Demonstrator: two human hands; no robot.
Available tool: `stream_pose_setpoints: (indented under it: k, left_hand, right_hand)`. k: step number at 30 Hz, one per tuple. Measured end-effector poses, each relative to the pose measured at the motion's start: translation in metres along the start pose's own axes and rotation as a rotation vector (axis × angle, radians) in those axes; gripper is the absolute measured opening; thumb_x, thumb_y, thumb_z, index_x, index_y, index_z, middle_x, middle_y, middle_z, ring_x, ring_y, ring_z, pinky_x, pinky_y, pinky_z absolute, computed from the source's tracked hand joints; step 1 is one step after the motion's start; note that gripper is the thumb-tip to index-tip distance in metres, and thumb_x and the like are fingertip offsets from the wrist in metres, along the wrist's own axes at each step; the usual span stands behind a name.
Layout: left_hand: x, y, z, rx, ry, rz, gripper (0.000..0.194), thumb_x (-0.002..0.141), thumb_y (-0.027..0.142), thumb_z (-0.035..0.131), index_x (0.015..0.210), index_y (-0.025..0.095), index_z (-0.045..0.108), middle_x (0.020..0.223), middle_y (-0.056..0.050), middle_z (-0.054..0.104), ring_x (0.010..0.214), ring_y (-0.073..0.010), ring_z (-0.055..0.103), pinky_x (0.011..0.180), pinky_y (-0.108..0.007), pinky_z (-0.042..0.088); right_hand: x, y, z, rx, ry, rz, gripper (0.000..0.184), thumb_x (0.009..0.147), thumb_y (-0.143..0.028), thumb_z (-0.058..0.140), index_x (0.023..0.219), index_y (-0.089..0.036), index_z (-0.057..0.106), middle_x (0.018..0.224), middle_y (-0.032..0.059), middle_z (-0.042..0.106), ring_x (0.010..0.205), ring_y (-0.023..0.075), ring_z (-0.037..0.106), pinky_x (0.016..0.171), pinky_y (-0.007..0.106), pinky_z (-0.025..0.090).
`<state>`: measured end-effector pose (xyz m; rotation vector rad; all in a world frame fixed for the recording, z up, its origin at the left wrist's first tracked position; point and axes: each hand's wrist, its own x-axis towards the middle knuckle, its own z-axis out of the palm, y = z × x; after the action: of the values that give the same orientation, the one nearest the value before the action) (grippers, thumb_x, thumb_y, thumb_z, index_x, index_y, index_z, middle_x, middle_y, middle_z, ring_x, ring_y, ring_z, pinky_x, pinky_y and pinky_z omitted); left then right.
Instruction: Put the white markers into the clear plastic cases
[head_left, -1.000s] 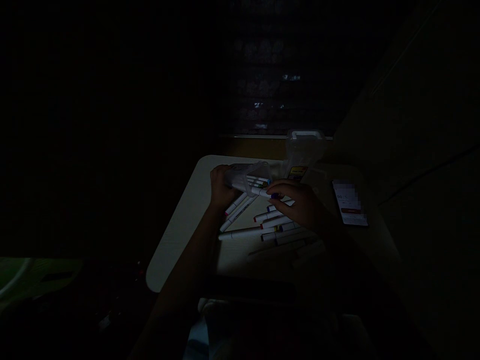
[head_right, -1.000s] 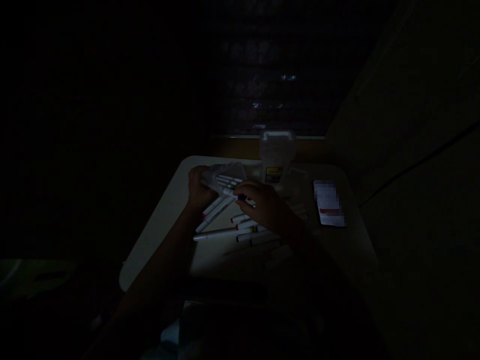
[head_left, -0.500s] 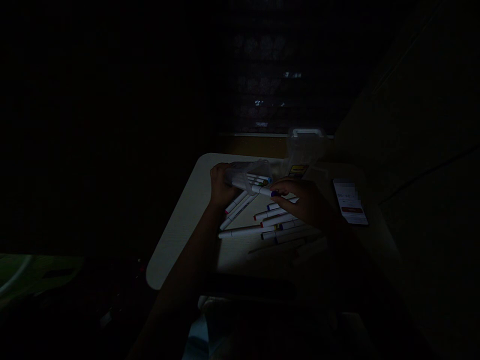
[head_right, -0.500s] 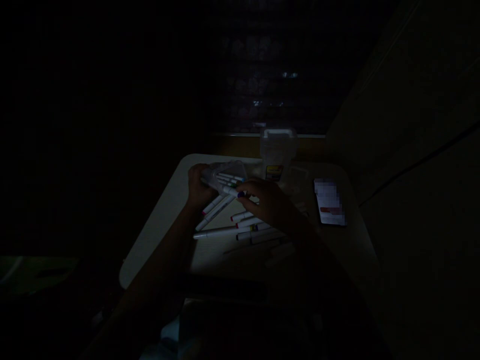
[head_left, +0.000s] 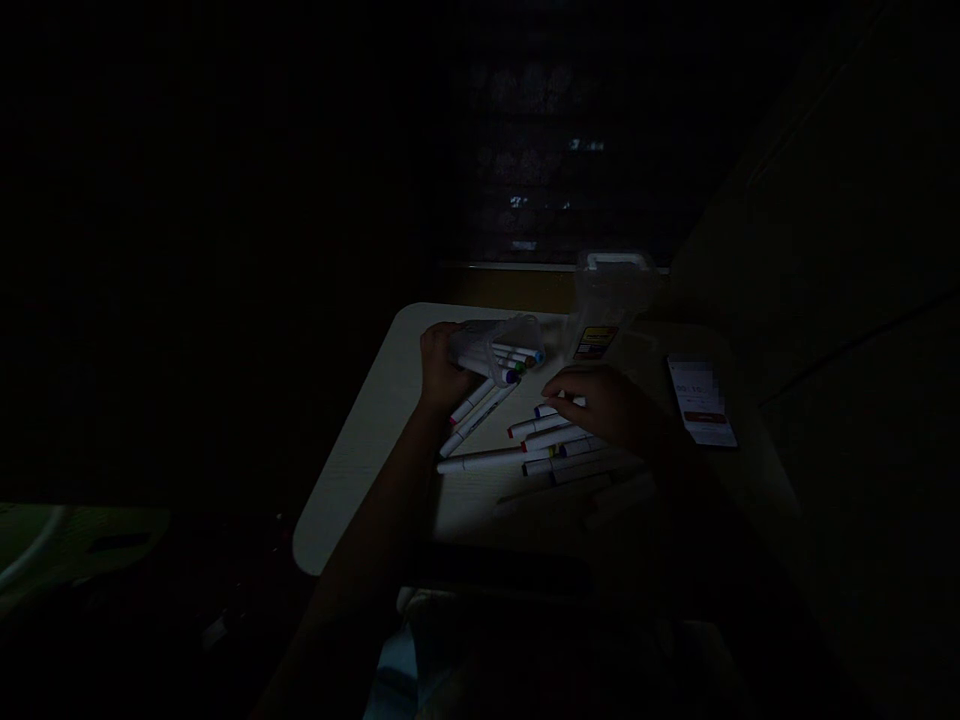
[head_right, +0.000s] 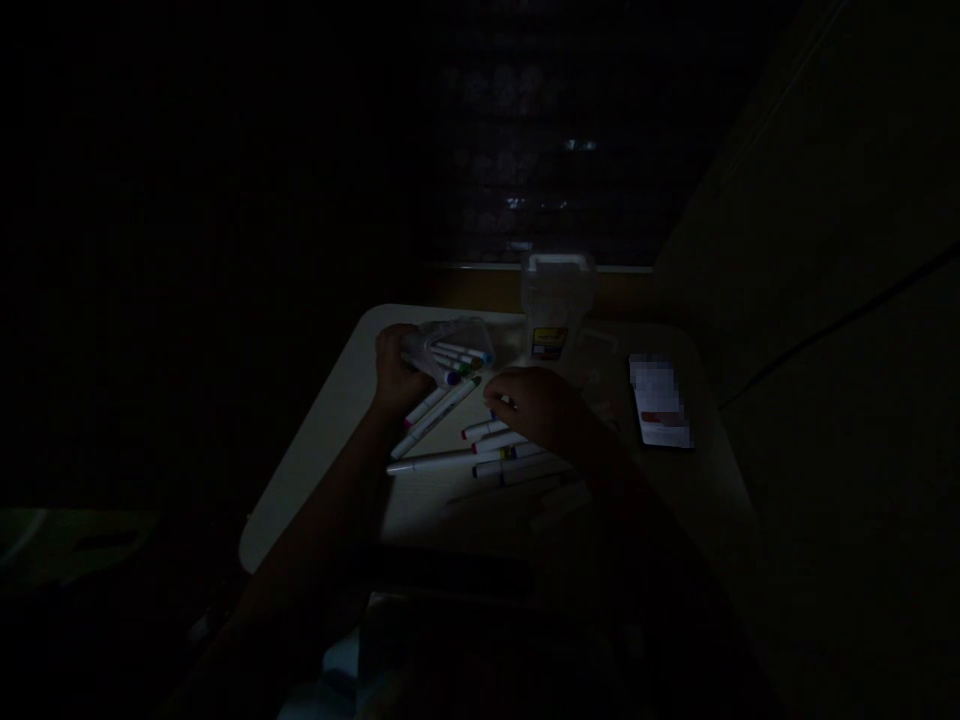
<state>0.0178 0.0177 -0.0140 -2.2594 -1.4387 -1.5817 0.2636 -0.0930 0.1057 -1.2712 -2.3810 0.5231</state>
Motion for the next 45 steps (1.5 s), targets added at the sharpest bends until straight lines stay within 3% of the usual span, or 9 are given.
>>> stream_pose_setpoints:
  k: [4,9,19,26,31,36,45]
  left_hand:
    - [0.000,-0.001,0.001,-0.011,0.023,0.005,0.053,0.063,0.035,0.069,0.111,0.022,0.051,0.108,-0.008,0.057,0.106,-0.0277,0.055,0.093,-0.043,0.043]
    - [0.000,0.000,0.001,-0.033,0.038,0.028,0.052,0.065,0.034,0.069,0.112,0.022,0.050,0.108,-0.007,0.057,0.106,-0.0269,0.055,0.093,-0.042,0.043]
    - [0.001,0.001,0.001,-0.035,0.032,0.011,0.052,0.063,0.033,0.068,0.111,0.023,0.051,0.109,-0.007,0.056,0.106,-0.0265,0.054,0.094,-0.041,0.043]
    - [0.001,0.003,-0.001,-0.005,0.003,-0.040,0.051,0.061,0.034,0.068,0.109,0.023,0.052,0.107,-0.007,0.058,0.104,-0.0267,0.055,0.093,-0.042,0.044]
    - [0.001,0.003,-0.002,0.004,-0.013,-0.052,0.054,0.061,0.034,0.071,0.110,0.022,0.051,0.110,-0.008,0.057,0.107,-0.0275,0.054,0.094,-0.044,0.043]
    - [0.001,0.001,0.000,-0.032,0.000,-0.032,0.053,0.064,0.037,0.070,0.111,0.022,0.050,0.109,-0.008,0.055,0.107,-0.0270,0.053,0.094,-0.043,0.043]
    - [0.001,0.003,-0.002,-0.019,-0.021,-0.052,0.051,0.065,0.038,0.068,0.110,0.022,0.050,0.110,-0.008,0.056,0.108,-0.0277,0.053,0.096,-0.043,0.041]
  right_hand:
    - [0.010,0.001,0.028,-0.152,-0.219,-0.022,0.020,0.087,-0.012,0.056,0.096,-0.014,0.073,0.103,0.0096,0.073,0.098,0.0194,0.064,0.085,0.030,0.045]
    - [0.019,0.008,0.052,-0.244,-0.278,-0.084,0.016,0.087,-0.014,0.059,0.094,-0.015,0.073,0.100,0.0095,0.072,0.097,0.0192,0.062,0.089,0.032,0.042]
    - [0.021,0.008,0.062,-0.254,-0.348,-0.135,0.016,0.083,-0.013,0.063,0.095,-0.015,0.074,0.099,0.0074,0.072,0.097,0.0192,0.062,0.087,0.030,0.040]
    - [0.020,0.007,0.059,-0.289,-0.313,-0.122,0.020,0.084,-0.011,0.058,0.097,-0.014,0.073,0.099,0.0099,0.070,0.097,0.0220,0.061,0.088,0.034,0.041]
    - [0.019,0.011,0.049,-0.234,-0.166,-0.158,0.027,0.087,-0.010,0.054,0.108,-0.015,0.071,0.103,0.0091,0.069,0.102,0.0211,0.059,0.090,0.033,0.043]
    - [0.015,0.022,0.026,-0.191,0.016,-0.157,0.034,0.089,-0.011,0.049,0.118,-0.016,0.066,0.108,0.0101,0.067,0.105,0.0214,0.058,0.093,0.036,0.046]
    - [-0.009,0.018,-0.028,-0.209,0.435,-0.113,0.023,0.087,-0.020,0.054,0.107,-0.023,0.065,0.100,0.0061,0.069,0.097,0.0220,0.063,0.088,0.039,0.049]
